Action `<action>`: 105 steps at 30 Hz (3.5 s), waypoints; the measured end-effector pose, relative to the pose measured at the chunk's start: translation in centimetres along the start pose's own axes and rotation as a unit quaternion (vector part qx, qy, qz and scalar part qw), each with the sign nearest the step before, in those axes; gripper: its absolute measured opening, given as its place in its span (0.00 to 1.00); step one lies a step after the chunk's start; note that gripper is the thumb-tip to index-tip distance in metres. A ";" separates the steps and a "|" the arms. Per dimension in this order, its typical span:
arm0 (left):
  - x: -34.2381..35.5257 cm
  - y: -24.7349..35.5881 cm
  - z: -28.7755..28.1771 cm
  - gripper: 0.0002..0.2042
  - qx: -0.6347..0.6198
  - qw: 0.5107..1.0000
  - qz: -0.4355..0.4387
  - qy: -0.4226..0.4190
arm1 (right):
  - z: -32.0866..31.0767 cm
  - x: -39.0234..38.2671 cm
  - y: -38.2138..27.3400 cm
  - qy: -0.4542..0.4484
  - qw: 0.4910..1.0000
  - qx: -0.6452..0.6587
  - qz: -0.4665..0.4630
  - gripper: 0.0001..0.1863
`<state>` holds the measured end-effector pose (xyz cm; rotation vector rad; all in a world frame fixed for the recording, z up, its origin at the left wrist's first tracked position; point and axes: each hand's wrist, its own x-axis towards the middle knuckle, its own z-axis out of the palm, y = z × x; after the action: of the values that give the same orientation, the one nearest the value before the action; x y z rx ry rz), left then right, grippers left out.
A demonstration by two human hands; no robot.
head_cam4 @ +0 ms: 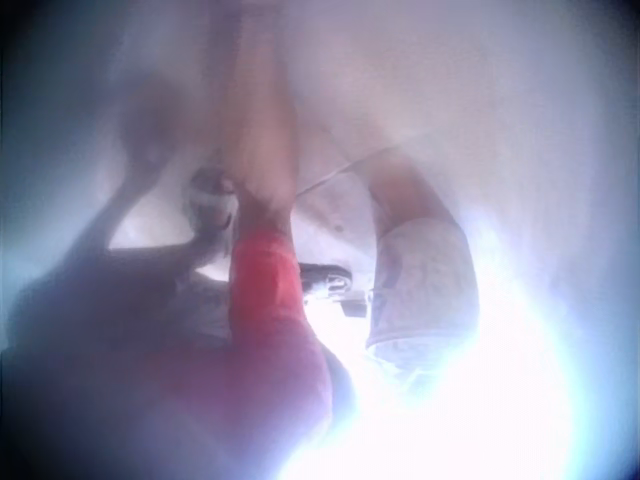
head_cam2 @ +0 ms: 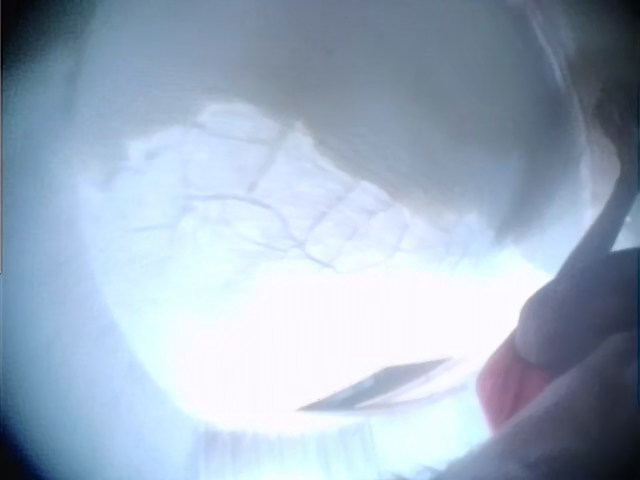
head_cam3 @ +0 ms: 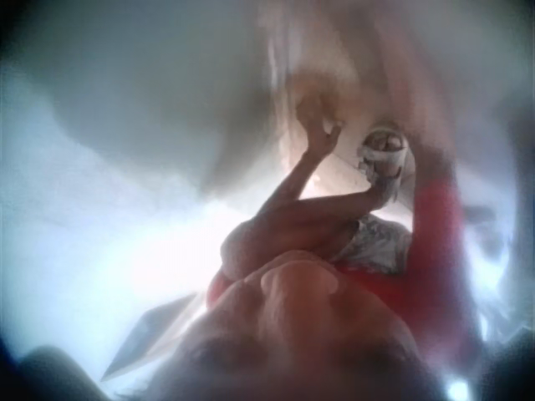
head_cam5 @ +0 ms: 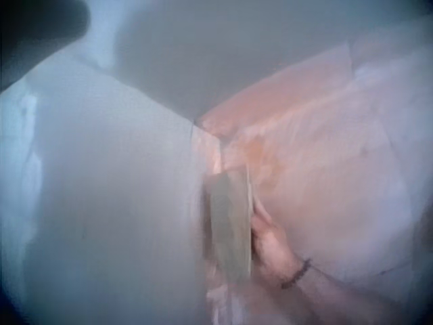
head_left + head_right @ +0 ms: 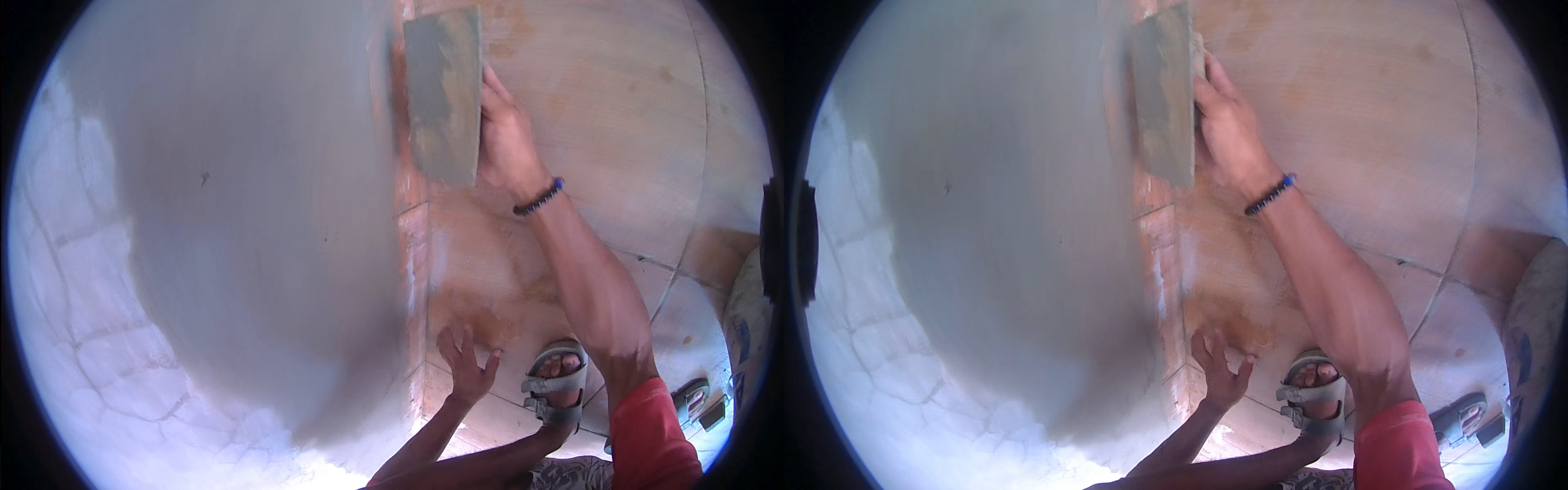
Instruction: The person scoops plaster from a bucket using a trowel and applies it to a wall. They smooth the plaster on the wall surface, repeatedly loading the tool and spreading the material to cover the existing cracks.
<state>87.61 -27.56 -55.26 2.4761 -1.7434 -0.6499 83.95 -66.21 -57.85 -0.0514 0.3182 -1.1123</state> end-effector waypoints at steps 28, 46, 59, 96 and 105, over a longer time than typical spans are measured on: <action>6.6 0.7 1.2 0.60 0.027 0.989 0.076 -0.127 | 4.0 13.7 -3.7 -0.027 0.999 -0.009 -0.037 0.21; 6.5 0.6 1.5 0.59 0.015 0.990 0.082 -0.116 | 3.9 14.0 -3.7 -0.033 0.998 -0.046 -0.041 0.21; 6.4 0.6 1.4 0.60 0.027 0.988 0.080 -0.129 | 4.1 12.0 -2.2 0.025 0.995 -0.092 -0.022 0.17; 6.3 0.6 1.0 0.59 0.030 0.983 0.015 -0.178 | -0.2 -2.6 2.2 0.061 0.996 -0.062 0.017 0.23; 6.7 0.6 0.9 0.62 0.025 0.984 0.044 -0.171 | 2.3 7.0 -0.8 -0.029 0.999 0.016 0.000 0.19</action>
<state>88.61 -33.69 -58.03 2.4162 -1.9874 -1.0889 86.74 -73.07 -57.06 -0.0550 0.2473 -1.1133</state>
